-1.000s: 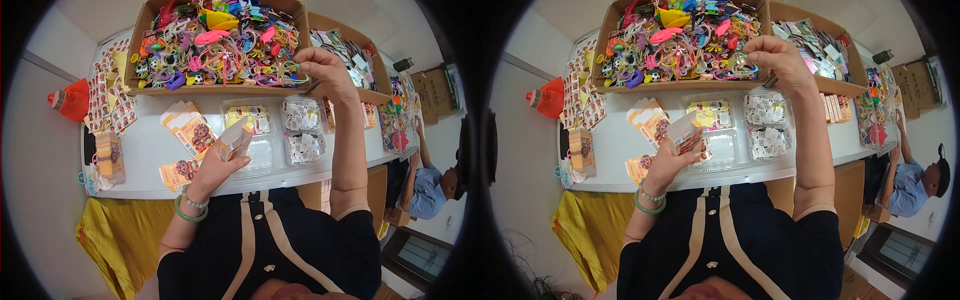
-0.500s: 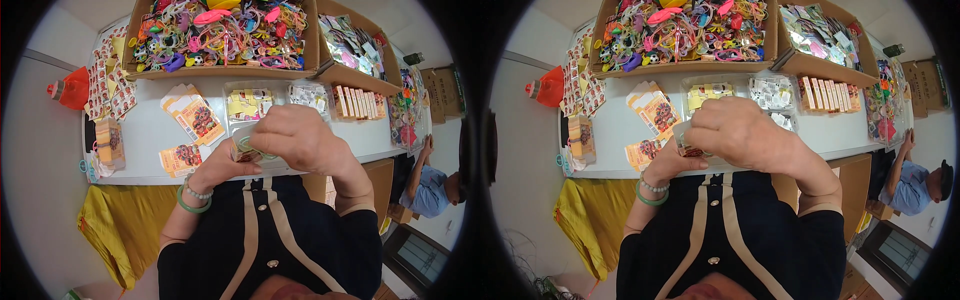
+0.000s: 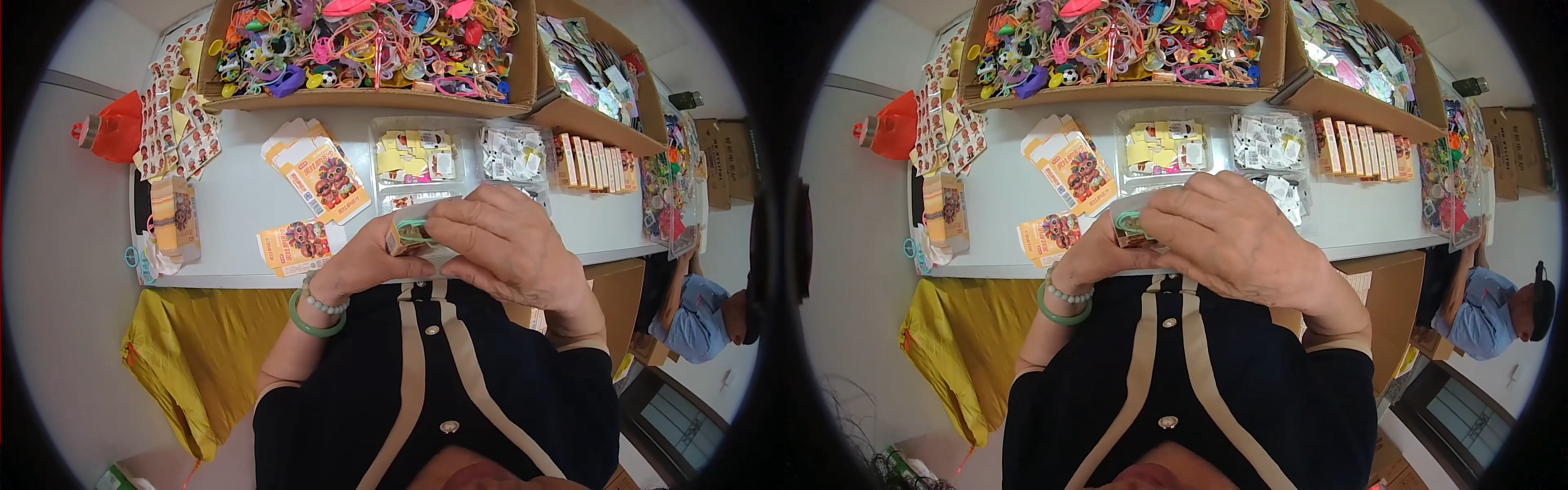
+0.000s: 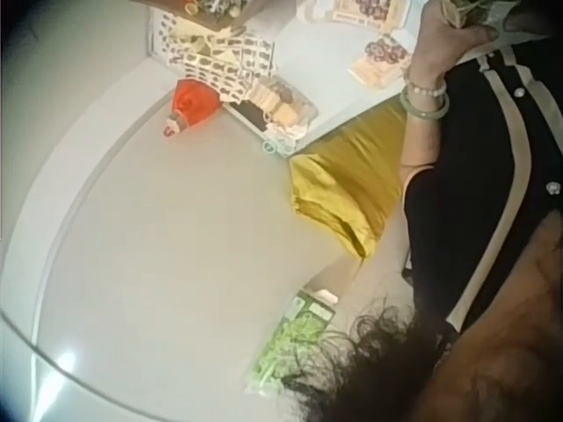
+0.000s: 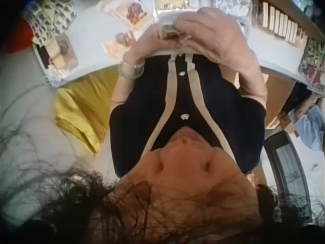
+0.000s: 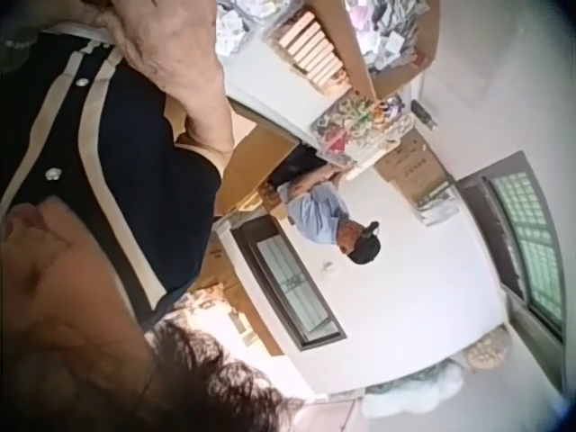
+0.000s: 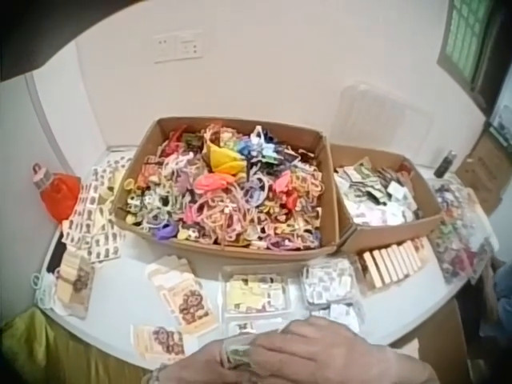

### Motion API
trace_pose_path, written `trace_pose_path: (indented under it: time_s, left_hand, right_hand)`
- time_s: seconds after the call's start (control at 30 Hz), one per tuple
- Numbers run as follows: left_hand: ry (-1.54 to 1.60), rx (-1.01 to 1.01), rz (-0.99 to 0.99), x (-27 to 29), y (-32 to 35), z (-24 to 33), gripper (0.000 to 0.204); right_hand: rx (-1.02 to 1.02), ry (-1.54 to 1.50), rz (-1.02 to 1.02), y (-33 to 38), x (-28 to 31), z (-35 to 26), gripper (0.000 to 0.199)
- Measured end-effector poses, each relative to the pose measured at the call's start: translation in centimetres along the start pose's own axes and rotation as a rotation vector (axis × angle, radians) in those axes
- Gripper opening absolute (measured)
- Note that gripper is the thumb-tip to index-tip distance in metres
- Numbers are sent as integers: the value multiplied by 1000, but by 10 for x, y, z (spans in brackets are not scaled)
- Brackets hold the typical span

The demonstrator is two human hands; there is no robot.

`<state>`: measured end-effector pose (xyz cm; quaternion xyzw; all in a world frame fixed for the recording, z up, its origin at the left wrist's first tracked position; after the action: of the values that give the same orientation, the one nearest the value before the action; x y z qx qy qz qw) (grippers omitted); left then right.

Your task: Packaging small colorful items into individual plastic pouches at a toy factory workstation.

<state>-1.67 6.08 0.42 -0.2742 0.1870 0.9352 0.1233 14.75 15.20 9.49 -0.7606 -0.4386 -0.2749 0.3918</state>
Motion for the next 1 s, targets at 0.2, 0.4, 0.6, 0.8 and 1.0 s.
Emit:
trace_pose_path:
  time_s: [0.2,0.4,0.6,0.8,1.0]
  left_hand:
    - [-392,-210,32,0,-4,-4,62]
    - [-549,-389,116,-8,-3,-3,62]
    - [-698,-435,150,-2,-8,-5,57]
    - [-594,-380,133,-5,-8,-3,55]
    - [-276,-114,165,2,-6,-2,59]
  right_hand:
    - [75,112,93,14,-12,8,37]
    - [49,216,269,18,-18,2,31]
    - [-149,-67,-145,14,-18,-8,31]
    - [-139,-217,55,2,8,4,20]
    - [-375,752,114,-36,35,117,19]
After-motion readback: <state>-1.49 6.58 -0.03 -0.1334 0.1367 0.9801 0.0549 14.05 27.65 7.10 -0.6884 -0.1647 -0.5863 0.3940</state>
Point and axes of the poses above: each hand's wrist, its own y-axis away from the middle knuckle, its own x-axis out of the back of the hand, z = x × y, the point moved 1 cm from there along -y, towards the middle knuckle, and after that the axes turned 2 degrees about z, right-handed, at the moved point
